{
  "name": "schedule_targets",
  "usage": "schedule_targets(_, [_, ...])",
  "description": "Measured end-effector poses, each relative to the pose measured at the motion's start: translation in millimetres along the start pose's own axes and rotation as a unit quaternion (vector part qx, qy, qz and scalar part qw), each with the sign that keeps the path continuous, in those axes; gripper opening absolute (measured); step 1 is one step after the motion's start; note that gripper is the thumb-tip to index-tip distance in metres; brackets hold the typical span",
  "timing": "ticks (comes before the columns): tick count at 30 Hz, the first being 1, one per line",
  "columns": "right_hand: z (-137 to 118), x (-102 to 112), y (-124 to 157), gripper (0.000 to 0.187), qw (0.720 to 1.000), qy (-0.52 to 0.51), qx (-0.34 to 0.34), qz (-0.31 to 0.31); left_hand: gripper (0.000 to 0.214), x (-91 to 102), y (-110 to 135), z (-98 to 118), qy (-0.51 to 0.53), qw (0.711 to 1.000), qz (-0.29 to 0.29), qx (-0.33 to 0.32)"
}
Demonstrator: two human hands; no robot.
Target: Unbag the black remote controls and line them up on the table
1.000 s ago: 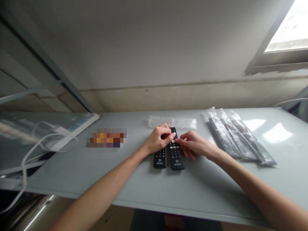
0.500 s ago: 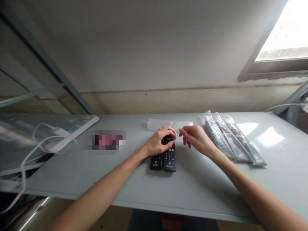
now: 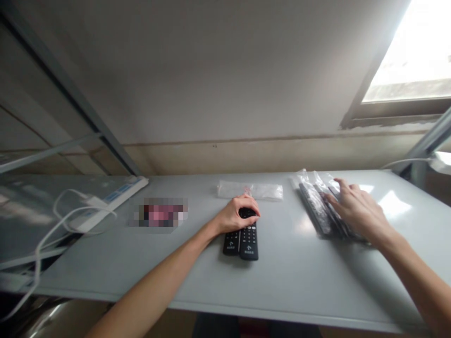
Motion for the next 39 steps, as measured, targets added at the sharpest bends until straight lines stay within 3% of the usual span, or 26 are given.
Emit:
schedule_targets(4, [22,-15,3,0.07,0.998,-0.018,-0.045,-0.042,0.002,-1.4,-1,-3,0.017,1.0,-0.003,0.004])
schedule_targets(8, [33,-22,-1,0.07,0.995,-0.07,-0.036,-0.056,0.01,-2.2,-1,0,0.024,1.0,-0.005,-0.007])
schedule_targets(15, [36,-8,2,0.063,0.975,-0.212,-0.042,-0.057,0.013,-2.2,0,2,-0.002,1.0,-0.006,0.01])
schedule_targets(21, [36,3,11,0.063,0.933,-0.307,-0.174,-0.063,0.011,-1.9,0,2,-0.012,1.0,-0.004,0.007])
schedule_targets(24, [40,10,8,0.073,0.892,-0.382,-0.241,-0.02,0.01,-1.7,0,2,-0.027,1.0,0.001,0.007])
schedule_targets(27, [36,28,1,0.078,0.849,-0.444,-0.262,0.113,0.011,-1.5,-1,2,-0.039,0.999,0.0,0.013])
schedule_targets(30, [6,55,-8,0.074,0.84,-0.463,-0.194,0.206,0.014,-0.9,-1,0,-0.027,0.999,-0.004,0.024])
schedule_targets(32, [-30,70,-12,0.07,0.835,-0.486,-0.122,0.229,0.015,-0.7,0,-2,-0.006,1.0,-0.004,0.028])
schedule_targets(34, [-73,77,-12,0.069,0.811,-0.538,-0.045,0.224,0.017,-1.0,1,-4,0.019,0.999,0.003,0.025])
schedule_targets(37, [-134,71,-4,0.063,0.797,-0.568,0.04,0.201,0.022,-2.7,3,-3,0.038,0.999,0.016,0.003])
schedule_targets(39, [-159,59,5,0.062,0.798,-0.561,0.053,0.213,0.022,-3.6,3,-1,0.031,0.999,0.02,-0.009])
Point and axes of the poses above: each hand's wrist, its own y-axis away from the middle knuckle, its own x-axis out of the back of the hand, z = x × y, the point moved 4 cm from there along -y, towards the middle knuckle, and after that the axes turned 9 degrees about y, right-handed, at the moved point
